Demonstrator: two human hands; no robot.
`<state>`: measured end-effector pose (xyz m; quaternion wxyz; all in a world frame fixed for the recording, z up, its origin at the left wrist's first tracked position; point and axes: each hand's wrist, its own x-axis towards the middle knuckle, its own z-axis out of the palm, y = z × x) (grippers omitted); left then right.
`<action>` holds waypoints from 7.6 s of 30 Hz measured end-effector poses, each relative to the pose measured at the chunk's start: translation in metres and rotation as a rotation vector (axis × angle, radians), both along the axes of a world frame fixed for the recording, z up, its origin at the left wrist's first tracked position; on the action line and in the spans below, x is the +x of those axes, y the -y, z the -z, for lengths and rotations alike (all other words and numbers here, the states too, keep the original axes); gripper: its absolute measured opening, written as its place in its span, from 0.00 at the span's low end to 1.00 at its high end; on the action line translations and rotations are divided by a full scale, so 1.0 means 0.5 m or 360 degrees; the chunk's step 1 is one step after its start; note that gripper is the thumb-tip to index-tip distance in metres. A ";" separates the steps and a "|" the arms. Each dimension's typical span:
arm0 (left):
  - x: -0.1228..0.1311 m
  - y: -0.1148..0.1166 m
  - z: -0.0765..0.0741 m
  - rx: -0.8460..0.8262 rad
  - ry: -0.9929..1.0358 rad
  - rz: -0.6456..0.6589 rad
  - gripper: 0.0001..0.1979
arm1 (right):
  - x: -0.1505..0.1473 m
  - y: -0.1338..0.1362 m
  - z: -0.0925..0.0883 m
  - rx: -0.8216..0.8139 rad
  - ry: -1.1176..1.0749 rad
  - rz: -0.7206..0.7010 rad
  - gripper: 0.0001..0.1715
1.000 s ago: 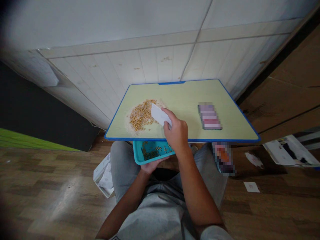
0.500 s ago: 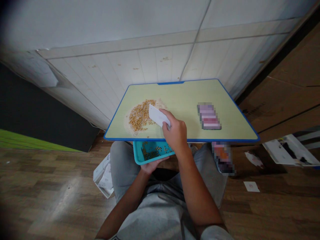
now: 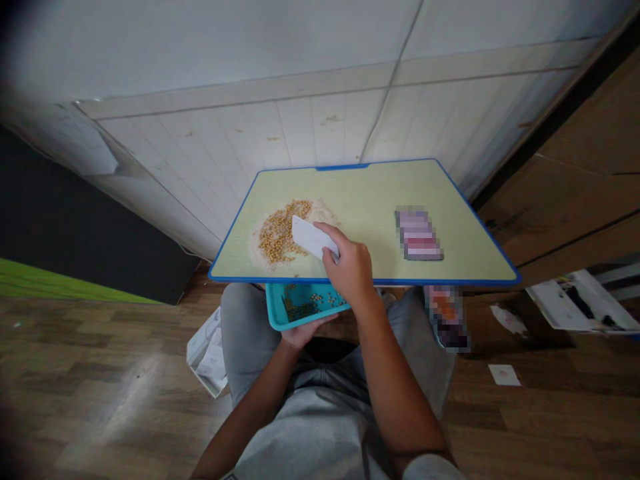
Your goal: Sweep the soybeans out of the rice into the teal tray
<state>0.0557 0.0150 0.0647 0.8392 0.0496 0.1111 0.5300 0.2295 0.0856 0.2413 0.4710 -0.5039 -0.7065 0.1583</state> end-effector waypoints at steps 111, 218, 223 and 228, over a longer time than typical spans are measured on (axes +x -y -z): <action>0.002 0.001 -0.014 -0.0121 0.0070 -0.0046 0.48 | 0.016 0.011 0.024 -0.0152 -0.0432 -0.0158 0.31; 0.002 0.002 -0.002 -0.0315 0.0138 -0.0119 0.46 | -0.025 -0.063 0.000 0.0043 -0.0173 0.0138 0.32; -0.002 0.002 0.010 -0.0234 0.0105 -0.0090 0.47 | -0.024 -0.064 0.004 0.0003 -0.0181 0.0096 0.32; -0.005 0.003 0.015 -0.0201 0.0095 -0.0087 0.45 | -0.025 -0.061 0.006 -0.0013 -0.0299 -0.0039 0.31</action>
